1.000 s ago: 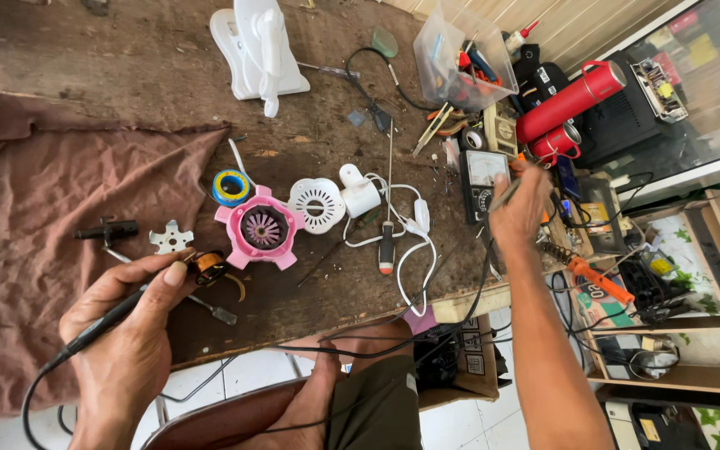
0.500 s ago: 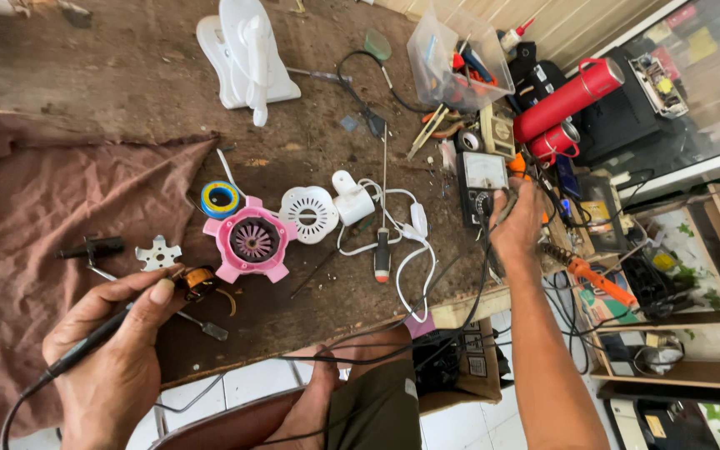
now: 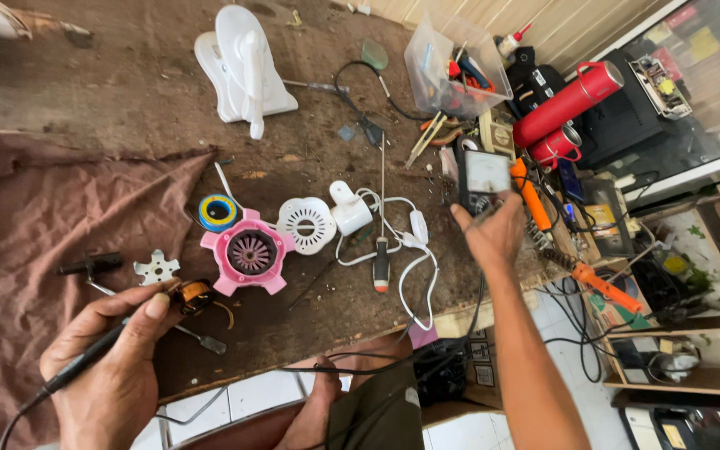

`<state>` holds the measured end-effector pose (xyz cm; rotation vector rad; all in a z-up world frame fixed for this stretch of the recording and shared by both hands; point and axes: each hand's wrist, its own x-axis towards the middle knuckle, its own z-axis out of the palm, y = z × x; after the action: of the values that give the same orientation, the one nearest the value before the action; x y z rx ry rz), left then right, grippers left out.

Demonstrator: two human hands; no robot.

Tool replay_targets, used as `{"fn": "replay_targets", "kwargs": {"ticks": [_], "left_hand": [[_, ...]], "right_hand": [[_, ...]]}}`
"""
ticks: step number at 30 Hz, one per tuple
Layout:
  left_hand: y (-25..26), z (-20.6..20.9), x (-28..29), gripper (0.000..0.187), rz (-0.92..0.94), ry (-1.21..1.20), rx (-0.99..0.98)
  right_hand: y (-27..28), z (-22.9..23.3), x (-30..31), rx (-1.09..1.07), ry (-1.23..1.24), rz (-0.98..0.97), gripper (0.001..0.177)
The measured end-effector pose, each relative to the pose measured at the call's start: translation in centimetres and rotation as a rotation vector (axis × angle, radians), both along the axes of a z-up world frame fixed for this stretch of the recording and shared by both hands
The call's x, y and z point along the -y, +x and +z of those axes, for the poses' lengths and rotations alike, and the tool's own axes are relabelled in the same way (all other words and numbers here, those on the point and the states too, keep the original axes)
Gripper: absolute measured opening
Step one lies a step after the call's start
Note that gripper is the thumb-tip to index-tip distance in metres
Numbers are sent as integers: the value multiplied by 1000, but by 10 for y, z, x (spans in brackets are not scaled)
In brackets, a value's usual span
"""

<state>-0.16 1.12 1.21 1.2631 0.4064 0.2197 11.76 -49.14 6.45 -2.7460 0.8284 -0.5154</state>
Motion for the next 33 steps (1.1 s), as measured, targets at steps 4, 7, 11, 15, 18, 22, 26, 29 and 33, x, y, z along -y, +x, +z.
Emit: {"fn": "replay_targets", "kwargs": {"ticks": [4,7,11,15,18,22,26,29,33], "left_hand": [[-1,9,-1,14,-29,104,-46],[1,6,1,14,-17,93,50],[-2,-6,2,12,-7,-1,27],[-1,-2,1,11,-6,-14,32],[0,-3,1,12,-18,-18,59],[0,-1,0,13,-38,81,31],[0,-5,2,12,-15,-17,60],[1,-8,3,13,1,-95,109],[0,0,4,12,5,-55,54]], "right_hand": [[-20,6,-6,-109,-152,173,94],[-20,23,-18,-352,56,109,99],[-33,18,-26,-359,81,110,101],[-26,17,-30,-380,147,77,112],[-20,2,-12,-394,62,89,111],[-22,8,-15,-385,71,139,111],[-24,-15,-1,-273,-119,89,103],[-24,-28,5,-224,-578,70,103],[-35,2,-15,-148,-876,123,126]]}}
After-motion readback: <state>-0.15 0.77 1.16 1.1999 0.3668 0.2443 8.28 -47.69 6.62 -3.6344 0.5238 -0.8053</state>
